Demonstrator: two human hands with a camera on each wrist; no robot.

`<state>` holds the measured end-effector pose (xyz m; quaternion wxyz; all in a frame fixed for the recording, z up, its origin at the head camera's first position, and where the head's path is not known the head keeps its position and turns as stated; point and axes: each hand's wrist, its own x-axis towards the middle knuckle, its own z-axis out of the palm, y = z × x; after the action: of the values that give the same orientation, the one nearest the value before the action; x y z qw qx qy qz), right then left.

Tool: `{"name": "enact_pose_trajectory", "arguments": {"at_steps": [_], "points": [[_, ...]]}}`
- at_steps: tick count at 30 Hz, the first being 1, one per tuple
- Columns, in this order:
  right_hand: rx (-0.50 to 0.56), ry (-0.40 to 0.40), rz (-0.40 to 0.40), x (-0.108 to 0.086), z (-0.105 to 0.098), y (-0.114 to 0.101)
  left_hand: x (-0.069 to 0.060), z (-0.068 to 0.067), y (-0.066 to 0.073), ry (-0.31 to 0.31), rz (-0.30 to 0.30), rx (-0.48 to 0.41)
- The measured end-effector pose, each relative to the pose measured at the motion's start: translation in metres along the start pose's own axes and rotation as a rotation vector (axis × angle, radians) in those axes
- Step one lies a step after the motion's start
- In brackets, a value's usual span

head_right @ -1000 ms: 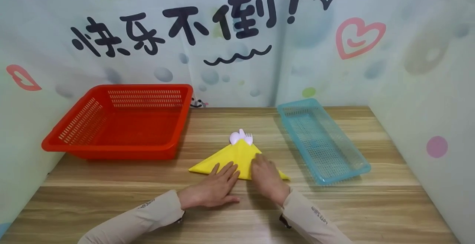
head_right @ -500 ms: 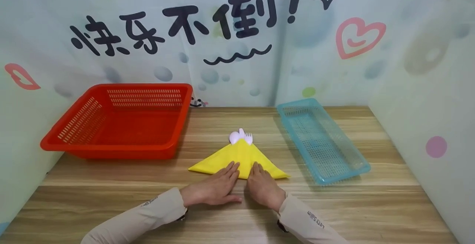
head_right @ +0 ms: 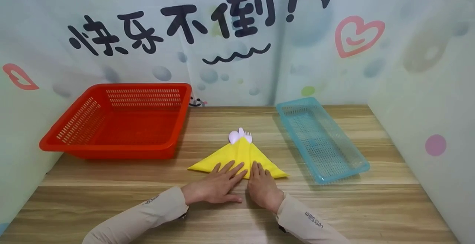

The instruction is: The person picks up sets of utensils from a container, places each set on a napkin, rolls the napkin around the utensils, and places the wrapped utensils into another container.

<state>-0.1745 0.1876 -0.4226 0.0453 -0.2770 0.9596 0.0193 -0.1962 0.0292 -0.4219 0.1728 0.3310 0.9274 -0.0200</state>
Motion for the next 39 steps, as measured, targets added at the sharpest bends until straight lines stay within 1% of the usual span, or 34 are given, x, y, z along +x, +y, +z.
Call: {"name": "enact_pose_trajectory", "arguments": {"at_steps": [4,7,9,12,14,18,20,24,27,31,34,39], "points": [[-0.005,-0.014,0.0,0.0,-0.001,0.001,0.001,-0.002,0.0,0.004,0.007,0.034],[0.016,-0.027,0.006,-0.001,-0.001,0.002,0.001,-0.004,0.0,-0.009,0.019,0.042],[0.03,-0.031,0.018,-0.001,-0.002,0.001,0.001,-0.005,0.0,-0.026,0.026,0.032],[0.043,-0.022,0.029,-0.001,-0.001,-0.003,0.001,-0.005,0.0,-0.054,0.027,-0.01],[0.064,-0.023,0.029,-0.003,-0.001,-0.007,0.002,-0.005,0.0,-0.061,0.027,-0.019],[0.095,-0.025,0.04,-0.004,0.0,-0.015,0.003,-0.004,0.001,-0.044,0.021,-0.012],[0.102,-0.03,0.062,-0.005,0.001,-0.018,0.003,-0.004,0.002,-0.034,0.016,0.0],[0.072,-0.056,0.088,-0.007,0.003,-0.02,0.002,-0.003,0.003,-0.033,0.002,0.009],[0.039,-0.066,0.098,-0.01,0.004,-0.018,0.002,-0.003,0.003,-0.037,-0.005,0.017],[0.016,-0.053,0.116,-0.015,0.005,-0.015,0.002,-0.004,0.004,-0.037,-0.007,0.03],[0.015,-0.039,0.13,-0.02,0.006,-0.011,0.002,-0.003,0.004,-0.034,-0.005,0.034],[0.044,-0.005,0.16,-0.032,0.009,-0.001,0.002,-0.003,0.004,-0.033,0.002,0.032]]}}
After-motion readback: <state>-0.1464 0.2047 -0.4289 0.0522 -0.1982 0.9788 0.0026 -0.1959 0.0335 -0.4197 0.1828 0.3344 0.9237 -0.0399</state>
